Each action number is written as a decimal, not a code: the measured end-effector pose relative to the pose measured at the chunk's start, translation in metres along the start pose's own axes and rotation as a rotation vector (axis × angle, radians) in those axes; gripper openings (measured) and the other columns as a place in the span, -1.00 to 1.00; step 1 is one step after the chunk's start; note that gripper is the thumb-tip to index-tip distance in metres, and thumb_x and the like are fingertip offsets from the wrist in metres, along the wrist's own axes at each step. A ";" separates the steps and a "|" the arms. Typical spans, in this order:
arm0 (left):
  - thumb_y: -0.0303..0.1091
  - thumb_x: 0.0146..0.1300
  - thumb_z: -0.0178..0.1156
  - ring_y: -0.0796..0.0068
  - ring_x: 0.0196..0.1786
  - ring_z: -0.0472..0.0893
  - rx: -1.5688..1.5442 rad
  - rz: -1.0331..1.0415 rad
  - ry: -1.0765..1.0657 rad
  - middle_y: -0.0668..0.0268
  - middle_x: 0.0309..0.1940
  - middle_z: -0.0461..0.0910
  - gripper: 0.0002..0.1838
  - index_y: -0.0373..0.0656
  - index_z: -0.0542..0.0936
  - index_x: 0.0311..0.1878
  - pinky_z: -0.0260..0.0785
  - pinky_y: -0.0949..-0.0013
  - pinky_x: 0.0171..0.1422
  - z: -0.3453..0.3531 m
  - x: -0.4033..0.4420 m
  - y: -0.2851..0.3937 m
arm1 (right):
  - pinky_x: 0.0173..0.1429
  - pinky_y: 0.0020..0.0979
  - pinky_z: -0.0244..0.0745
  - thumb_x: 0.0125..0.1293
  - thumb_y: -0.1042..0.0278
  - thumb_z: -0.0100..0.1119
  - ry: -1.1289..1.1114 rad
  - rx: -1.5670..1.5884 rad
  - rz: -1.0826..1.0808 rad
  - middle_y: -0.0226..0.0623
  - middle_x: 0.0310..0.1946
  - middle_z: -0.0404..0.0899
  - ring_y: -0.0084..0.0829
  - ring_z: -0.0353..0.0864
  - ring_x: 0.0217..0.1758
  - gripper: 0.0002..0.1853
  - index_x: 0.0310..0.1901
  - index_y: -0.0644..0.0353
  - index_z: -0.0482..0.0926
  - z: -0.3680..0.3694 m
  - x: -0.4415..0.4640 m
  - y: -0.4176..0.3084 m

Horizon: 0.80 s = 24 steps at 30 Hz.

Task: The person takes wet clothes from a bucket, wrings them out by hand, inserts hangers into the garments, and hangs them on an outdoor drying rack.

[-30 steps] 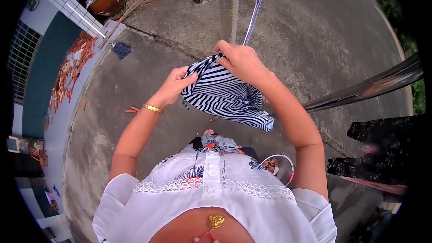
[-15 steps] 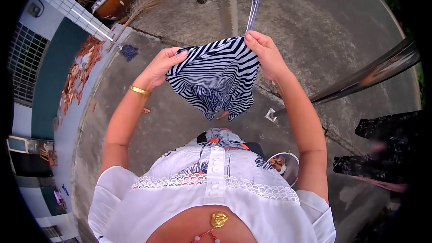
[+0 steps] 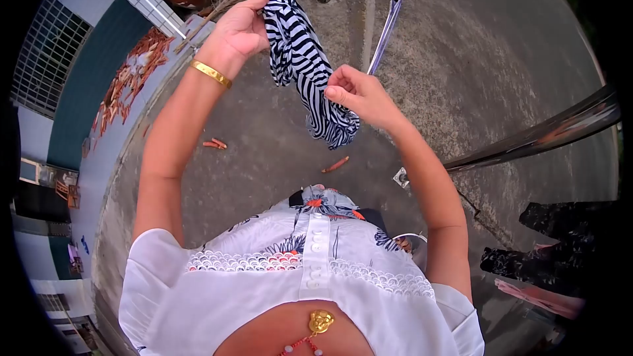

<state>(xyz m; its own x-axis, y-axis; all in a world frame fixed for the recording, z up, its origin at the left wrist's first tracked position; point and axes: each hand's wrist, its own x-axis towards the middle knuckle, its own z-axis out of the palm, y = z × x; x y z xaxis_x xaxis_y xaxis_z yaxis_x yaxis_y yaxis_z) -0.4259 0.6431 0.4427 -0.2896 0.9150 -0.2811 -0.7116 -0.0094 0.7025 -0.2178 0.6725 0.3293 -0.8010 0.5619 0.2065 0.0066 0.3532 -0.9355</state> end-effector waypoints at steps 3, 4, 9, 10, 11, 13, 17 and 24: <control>-0.32 0.23 0.03 0.35 -0.24 0.53 -0.037 0.058 0.052 0.26 -0.31 0.54 -0.84 -0.20 0.48 -0.25 0.39 0.20 -0.03 0.004 0.001 0.002 | -0.17 -0.40 0.37 -0.02 0.08 0.27 0.085 -0.496 -0.102 -0.25 -0.36 0.48 -0.36 0.48 -0.23 -0.53 -0.20 0.26 0.38 0.040 -0.013 0.011; -0.32 0.23 0.03 0.35 -0.24 0.53 -0.034 0.053 0.051 0.26 -0.31 0.54 -0.84 -0.20 0.48 -0.25 0.39 0.20 -0.03 0.004 0.000 0.004 | -0.11 -0.34 0.38 -0.05 0.09 0.29 0.128 -0.573 -0.071 -0.15 -0.31 0.49 -0.25 0.49 -0.18 -0.49 -0.17 0.28 0.37 0.045 -0.010 0.024; -0.33 0.23 0.02 0.34 -0.28 0.52 -0.173 0.067 0.122 0.26 -0.34 0.52 -0.84 -0.22 0.47 -0.26 0.40 0.23 -0.05 -0.003 0.000 0.012 | -0.13 -0.43 0.37 -0.03 0.12 0.29 0.369 -0.276 -0.111 -0.24 -0.41 0.49 -0.43 0.48 -0.30 -0.50 -0.16 0.28 0.36 0.058 0.013 0.047; -0.33 0.24 0.01 0.32 -0.27 0.52 -0.178 0.069 0.141 0.25 -0.35 0.51 -0.84 -0.23 0.47 -0.26 0.40 0.21 -0.06 -0.003 0.001 0.014 | -0.13 -0.47 0.35 0.03 0.15 0.24 0.291 -0.207 -0.053 -0.29 -0.42 0.48 -0.47 0.45 -0.31 -0.54 -0.14 0.29 0.36 0.061 0.018 0.037; -0.33 0.24 0.01 0.32 -0.27 0.52 -0.181 0.074 0.139 0.25 -0.35 0.51 -0.84 -0.23 0.47 -0.26 0.40 0.21 -0.06 -0.008 0.005 0.016 | -0.12 -0.50 0.33 0.09 0.18 0.18 0.211 -0.141 0.002 -0.34 -0.42 0.48 -0.51 0.42 -0.32 -0.58 -0.12 0.30 0.36 0.060 0.023 0.027; -0.32 0.24 0.00 0.32 -0.25 0.51 -0.263 0.039 0.075 0.26 -0.35 0.51 -0.83 -0.23 0.47 -0.26 0.38 0.19 -0.05 -0.022 0.011 0.023 | -0.13 -0.60 0.32 0.28 0.39 -0.12 0.231 0.068 0.042 -0.47 -0.31 0.49 -0.63 0.41 -0.30 -0.76 -0.08 0.32 0.39 0.065 0.042 0.057; -0.38 0.18 0.08 0.42 -0.29 0.50 -0.135 0.142 0.209 0.31 -0.36 0.53 -0.91 -0.18 0.49 -0.30 0.36 0.24 -0.07 -0.037 -0.008 0.042 | -0.18 -0.55 0.46 0.27 0.46 -0.20 0.280 0.836 0.171 -0.33 -0.30 0.55 -0.56 0.54 -0.29 -0.80 -0.16 0.27 0.42 0.026 0.042 0.011; -0.53 0.11 0.08 0.29 -0.21 0.52 -0.064 0.195 0.318 0.22 -0.28 0.54 -0.90 -0.27 0.48 -0.28 0.39 0.22 -0.02 -0.093 -0.011 0.049 | -0.32 -0.60 0.47 0.19 0.47 -0.08 0.207 0.779 -0.054 -0.38 -0.42 0.58 -0.61 0.55 -0.41 -0.84 -0.25 0.25 0.49 -0.037 0.075 -0.044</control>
<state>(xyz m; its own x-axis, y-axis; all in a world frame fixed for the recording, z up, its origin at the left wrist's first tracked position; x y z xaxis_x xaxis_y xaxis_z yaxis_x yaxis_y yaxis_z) -0.5174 0.5948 0.4192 -0.6009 0.7223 -0.3423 -0.6593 -0.2058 0.7232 -0.2561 0.7273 0.3963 -0.6604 0.7134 0.2345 -0.5091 -0.1959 -0.8381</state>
